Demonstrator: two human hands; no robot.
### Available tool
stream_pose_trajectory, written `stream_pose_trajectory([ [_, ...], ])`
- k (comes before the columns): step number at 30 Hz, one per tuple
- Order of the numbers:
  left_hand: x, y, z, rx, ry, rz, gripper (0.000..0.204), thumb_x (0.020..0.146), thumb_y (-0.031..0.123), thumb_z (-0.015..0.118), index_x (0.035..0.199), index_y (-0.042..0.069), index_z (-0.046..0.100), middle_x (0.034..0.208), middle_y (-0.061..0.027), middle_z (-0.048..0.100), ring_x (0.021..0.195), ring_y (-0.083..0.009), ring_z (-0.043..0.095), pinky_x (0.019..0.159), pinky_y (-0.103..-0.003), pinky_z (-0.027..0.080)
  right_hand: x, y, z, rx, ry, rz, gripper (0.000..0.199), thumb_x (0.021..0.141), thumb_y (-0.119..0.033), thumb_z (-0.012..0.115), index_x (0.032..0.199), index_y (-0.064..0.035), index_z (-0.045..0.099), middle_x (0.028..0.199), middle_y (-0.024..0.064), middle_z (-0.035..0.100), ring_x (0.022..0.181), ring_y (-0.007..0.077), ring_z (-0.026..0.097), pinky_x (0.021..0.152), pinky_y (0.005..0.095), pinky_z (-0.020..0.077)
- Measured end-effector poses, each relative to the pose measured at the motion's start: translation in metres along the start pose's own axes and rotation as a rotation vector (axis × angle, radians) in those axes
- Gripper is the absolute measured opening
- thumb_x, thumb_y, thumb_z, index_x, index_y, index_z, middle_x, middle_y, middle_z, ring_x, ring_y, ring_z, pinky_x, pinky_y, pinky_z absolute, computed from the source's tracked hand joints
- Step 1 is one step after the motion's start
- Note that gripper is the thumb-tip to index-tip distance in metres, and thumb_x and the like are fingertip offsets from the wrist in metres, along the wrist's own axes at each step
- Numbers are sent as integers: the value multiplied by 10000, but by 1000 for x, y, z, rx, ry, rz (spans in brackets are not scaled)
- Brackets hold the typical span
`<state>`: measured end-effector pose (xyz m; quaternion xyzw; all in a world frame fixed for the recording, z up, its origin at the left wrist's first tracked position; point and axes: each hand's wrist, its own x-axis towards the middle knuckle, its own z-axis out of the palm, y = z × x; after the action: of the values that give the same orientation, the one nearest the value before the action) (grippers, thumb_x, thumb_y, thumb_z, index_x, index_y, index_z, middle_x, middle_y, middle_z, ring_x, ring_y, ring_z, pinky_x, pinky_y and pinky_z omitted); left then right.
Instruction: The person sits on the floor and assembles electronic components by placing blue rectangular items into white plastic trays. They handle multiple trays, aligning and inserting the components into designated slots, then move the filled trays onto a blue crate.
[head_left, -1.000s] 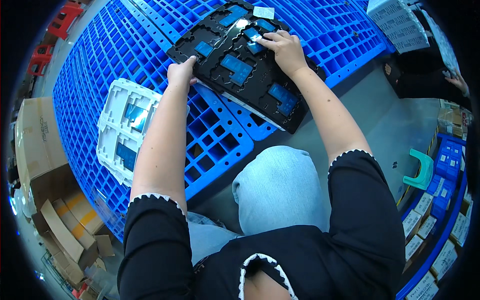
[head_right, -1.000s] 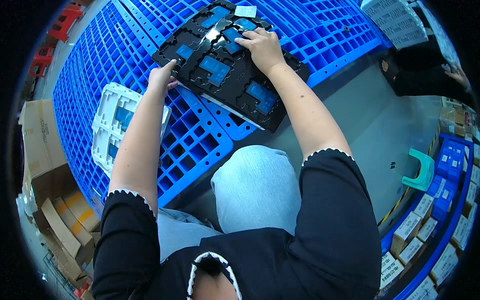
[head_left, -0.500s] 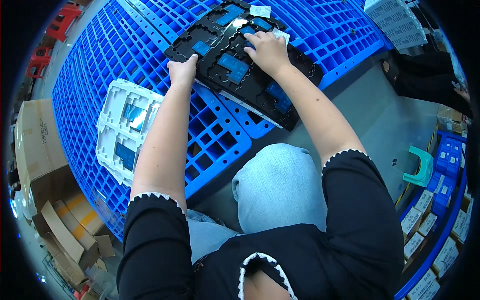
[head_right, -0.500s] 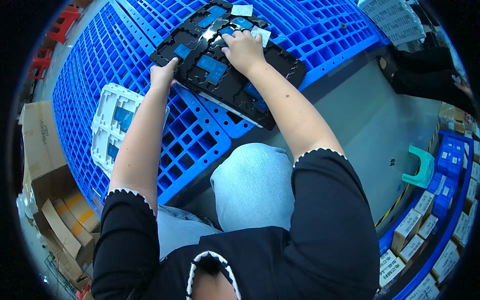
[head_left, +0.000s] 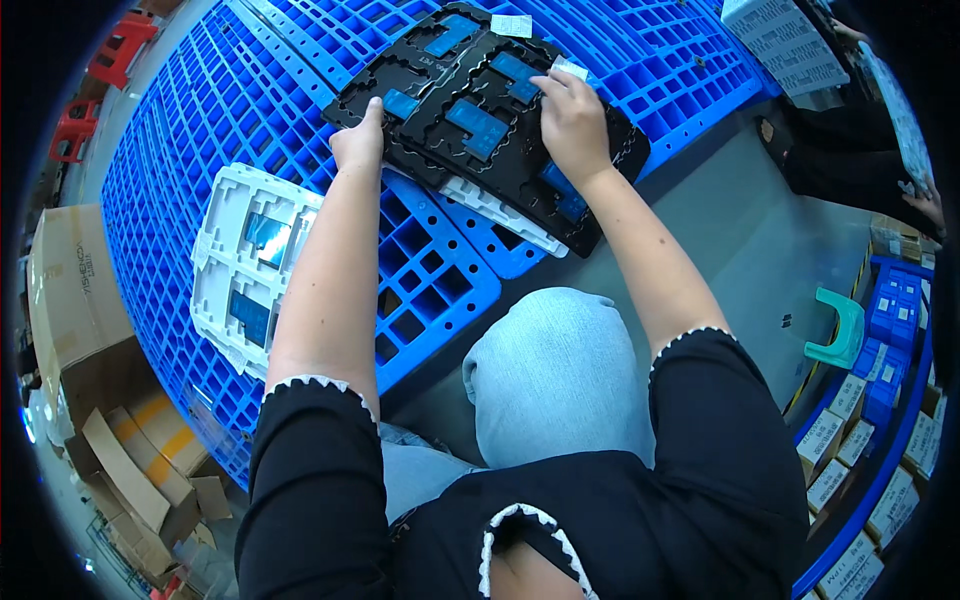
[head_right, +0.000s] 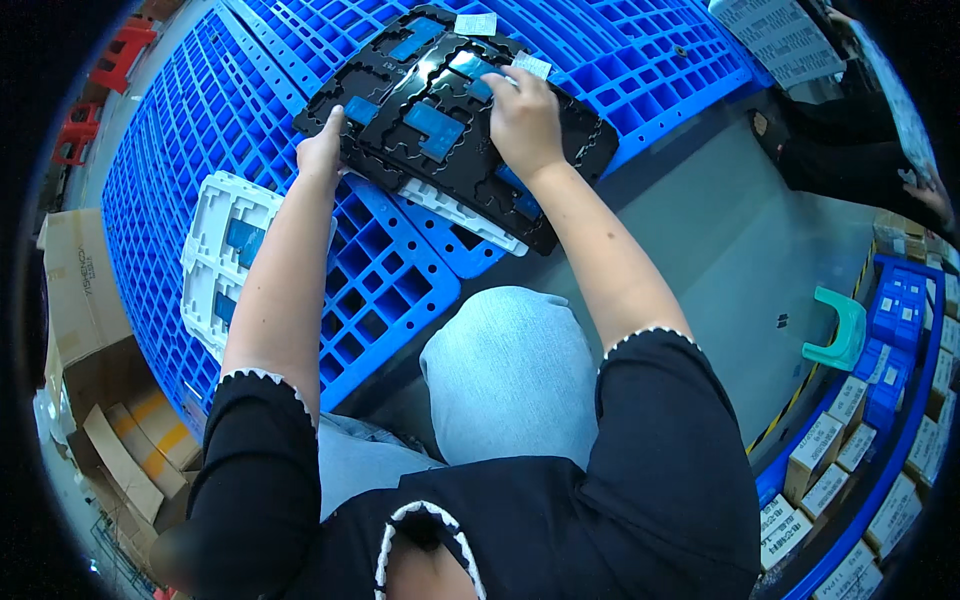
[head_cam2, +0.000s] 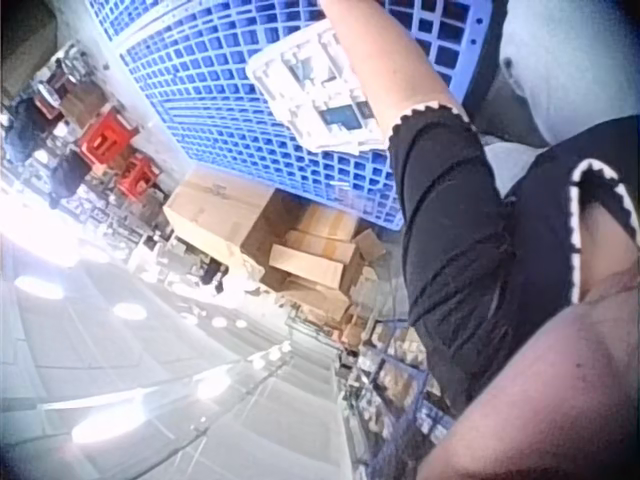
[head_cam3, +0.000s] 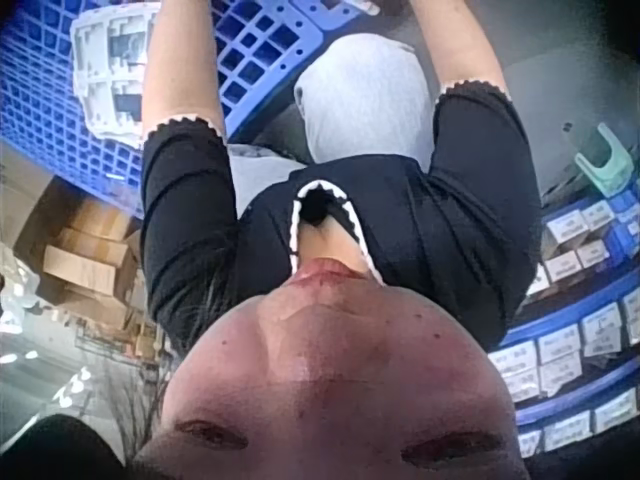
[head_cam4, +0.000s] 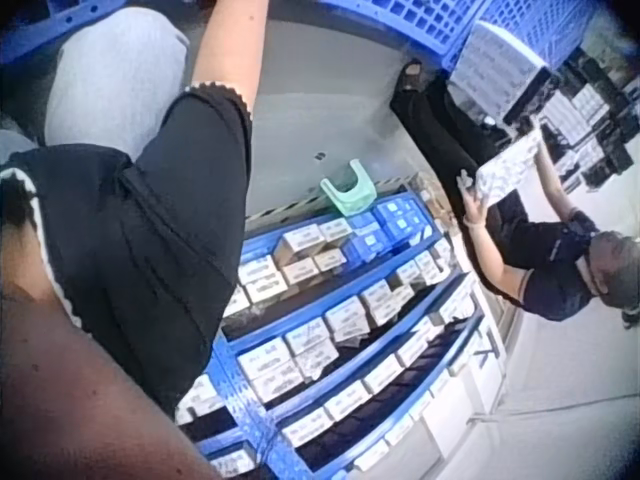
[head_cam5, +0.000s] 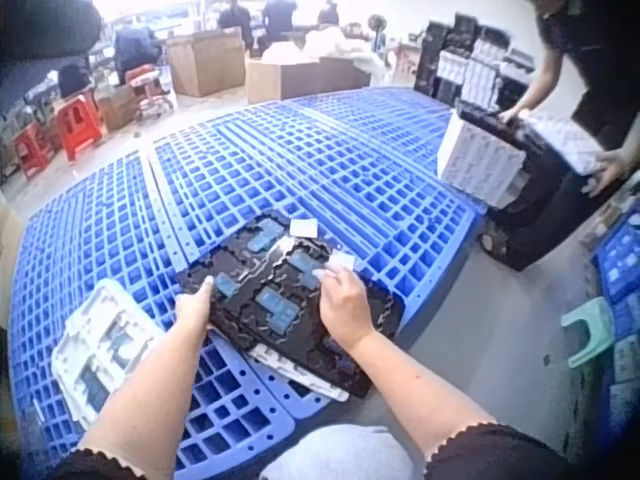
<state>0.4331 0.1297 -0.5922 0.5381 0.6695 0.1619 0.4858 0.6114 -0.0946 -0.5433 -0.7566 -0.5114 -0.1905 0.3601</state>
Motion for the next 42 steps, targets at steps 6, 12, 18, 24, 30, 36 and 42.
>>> stream_pose_trajectory([
  [6,-30,12,9,-190,47,-24,804,624,371,806,1114,-164,458,1097,-236,577,948,-289,613,797,-326,494,-54,-10,-71,-107,180,472,306,755,-111,647,1044,-43,573,1019,150,534,1006,297,488,890,398,388],
  [12,-35,10,5,-511,-182,-85,420,645,134,810,935,-67,584,883,-134,639,711,-207,649,627,-304,526,-115,-12,-95,526,-147,1592,592,687,-376,774,1031,20,499,858,109,543,791,226,568,733,393,485],
  [18,-45,7,-19,-579,-202,-69,371,690,114,778,953,-58,580,877,-122,644,722,-202,652,626,-312,532,-111,-4,-100,951,-180,1558,425,751,-255,738,1002,13,522,926,101,608,797,190,616,734,373,512],
  [24,-60,5,-28,-703,-246,-45,353,726,127,758,972,-45,573,904,-129,638,737,-215,656,641,-335,545,-113,27,-125,1460,123,1375,296,819,-28,603,1106,-16,533,1030,108,613,922,224,622,821,387,529],
  [30,-70,4,-25,-827,-186,-112,465,726,272,770,1005,-45,576,935,-130,611,736,-218,639,622,-361,542,-115,54,-132,1510,337,1374,277,853,-62,575,1116,10,527,1104,159,601,1017,298,594,908,456,483],
  [36,-52,-14,-12,-671,-143,-159,408,779,189,721,1071,-23,531,970,-142,621,818,-272,653,681,-484,554,-106,70,-129,1584,529,1403,316,838,-58,592,1127,42,514,1138,192,582,1055,335,569,943,491,446],
  [42,-48,-17,-8,-604,25,-141,361,782,152,712,1040,-33,542,963,-152,621,817,-275,654,703,-469,559,-101,83,-110,1598,596,1444,303,830,-51,606,1105,48,523,1105,187,597,1036,332,576,929,498,450],
])
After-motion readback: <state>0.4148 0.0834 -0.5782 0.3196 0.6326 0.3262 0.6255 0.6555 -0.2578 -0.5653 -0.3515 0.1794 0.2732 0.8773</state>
